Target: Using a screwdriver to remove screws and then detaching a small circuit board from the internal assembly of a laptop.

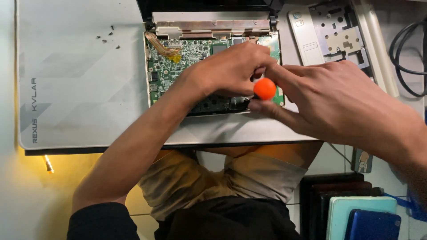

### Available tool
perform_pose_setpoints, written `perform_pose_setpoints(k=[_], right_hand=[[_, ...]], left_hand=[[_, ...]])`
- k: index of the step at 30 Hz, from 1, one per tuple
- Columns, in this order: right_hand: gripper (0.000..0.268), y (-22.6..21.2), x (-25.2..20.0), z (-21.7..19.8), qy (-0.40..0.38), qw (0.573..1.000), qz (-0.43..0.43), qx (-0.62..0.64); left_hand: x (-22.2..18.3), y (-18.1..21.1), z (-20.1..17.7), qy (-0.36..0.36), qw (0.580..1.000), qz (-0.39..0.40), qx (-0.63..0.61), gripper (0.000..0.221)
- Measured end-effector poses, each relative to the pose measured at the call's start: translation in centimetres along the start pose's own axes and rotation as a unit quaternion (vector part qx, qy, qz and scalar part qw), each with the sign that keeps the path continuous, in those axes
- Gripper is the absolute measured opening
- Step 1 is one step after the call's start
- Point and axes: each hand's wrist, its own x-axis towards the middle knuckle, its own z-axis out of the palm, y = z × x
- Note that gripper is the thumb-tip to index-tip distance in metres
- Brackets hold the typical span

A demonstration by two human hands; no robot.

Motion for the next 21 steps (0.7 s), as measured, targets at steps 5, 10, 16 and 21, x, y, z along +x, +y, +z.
perform_pose_setpoints(k=[5, 10, 16, 21], right_hand=[[0.052, 1.9, -0.1, 1.5, 0.013, 0.999, 0.002, 0.038], [0.041, 3.1, 0.0, 1.9, 0.085, 0.988, -0.033, 0.121], [0.033, 3.5, -0.2, 1.4, 0.099, 0.990, -0.026, 0.096], [0.071, 0.8, -0.4, -1.9, -0.076, 0.989, 0.090, -0.093]], left_hand=[[-0.5, -0.3, -0.4, 0.145, 0.975, 0.056, 0.157, 0.034], [-0.2, -0.6, 0.2, 0.143, 0.957, 0.066, 0.245, 0.035], [0.4, -1.3, 1.4, 0.190, 0.922, 0.108, 0.321, 0.030], [0.5, -1.4, 1.5, 0.186, 0.899, 0.145, 0.369, 0.023]])
